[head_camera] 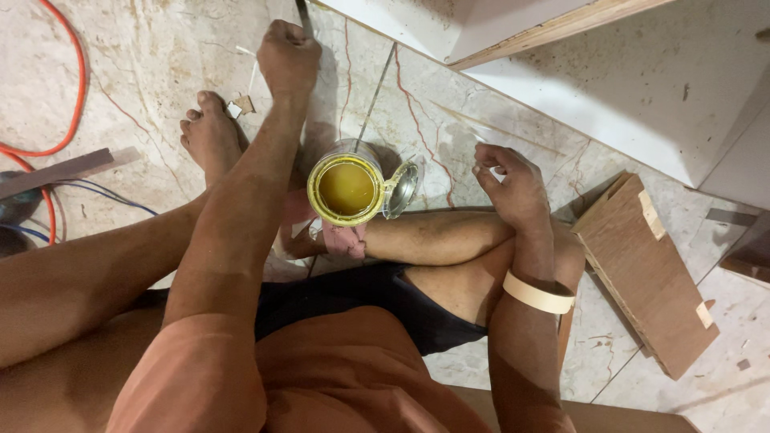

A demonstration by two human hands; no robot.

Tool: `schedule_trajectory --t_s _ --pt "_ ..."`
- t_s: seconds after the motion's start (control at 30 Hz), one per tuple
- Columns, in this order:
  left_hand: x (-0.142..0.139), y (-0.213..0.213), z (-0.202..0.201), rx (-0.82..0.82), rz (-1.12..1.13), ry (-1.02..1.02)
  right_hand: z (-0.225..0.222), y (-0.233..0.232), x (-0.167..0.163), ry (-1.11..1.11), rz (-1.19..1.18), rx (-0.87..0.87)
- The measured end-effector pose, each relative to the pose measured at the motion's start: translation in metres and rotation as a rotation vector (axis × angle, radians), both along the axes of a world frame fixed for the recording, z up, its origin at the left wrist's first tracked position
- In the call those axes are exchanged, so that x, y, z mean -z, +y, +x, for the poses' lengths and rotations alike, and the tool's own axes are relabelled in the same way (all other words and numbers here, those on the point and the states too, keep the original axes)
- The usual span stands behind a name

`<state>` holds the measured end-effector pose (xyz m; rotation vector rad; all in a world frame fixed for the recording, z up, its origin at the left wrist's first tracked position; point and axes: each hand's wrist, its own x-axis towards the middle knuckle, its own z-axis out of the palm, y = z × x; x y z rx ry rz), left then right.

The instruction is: The person sits on the floor and uses a small brush to apply a yellow liquid finish to the edges of a wooden cabinet. They repeatedly dip the brush into a can and coat the trim, then set the brush down and pick up a hammer.

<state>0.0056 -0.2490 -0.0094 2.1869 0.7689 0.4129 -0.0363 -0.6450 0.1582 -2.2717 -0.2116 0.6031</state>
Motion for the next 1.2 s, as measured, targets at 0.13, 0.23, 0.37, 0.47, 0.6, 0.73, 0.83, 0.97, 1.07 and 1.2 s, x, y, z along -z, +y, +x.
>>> schedule_trajectory --t_s 0.13,0.23,0.37,0.47,0.6,0.73,0.83,0.97,1.07,1.2 --pt "-0.009 -0.030 -0.001 0.101 -0.159 0.077 0.001 -0.007 0.003 -0.008 0.002 0.006" --pt "-0.014 -0.053 -0.003 0.167 -0.272 0.175 0.002 -0.012 0.008 -0.006 0.014 0.010" --pt "-0.017 -0.069 -0.006 0.247 -0.273 0.192 0.003 -0.014 0.014 -0.012 0.021 0.007" --pt "-0.016 -0.065 -0.008 0.262 -0.277 0.148 0.004 -0.016 0.016 -0.030 0.027 0.008" --pt "-0.014 -0.054 -0.004 0.218 -0.298 0.157 0.006 -0.020 0.017 -0.020 0.029 0.019" --pt "-0.015 -0.067 0.006 0.189 -0.445 0.220 0.008 -0.022 0.020 -0.049 0.041 0.000" --pt "-0.018 -0.089 0.015 0.223 -0.522 0.328 0.010 -0.024 0.023 -0.040 0.026 0.003" --pt "-0.023 -0.104 0.018 0.392 -0.379 0.318 0.012 -0.028 0.027 -0.042 0.045 -0.002" --pt "-0.023 -0.097 0.015 0.456 -0.401 0.462 0.014 -0.030 0.031 -0.034 0.041 0.004" --pt "-0.017 -0.081 0.009 0.573 -0.294 0.417 0.016 -0.031 0.035 -0.023 0.044 -0.007"
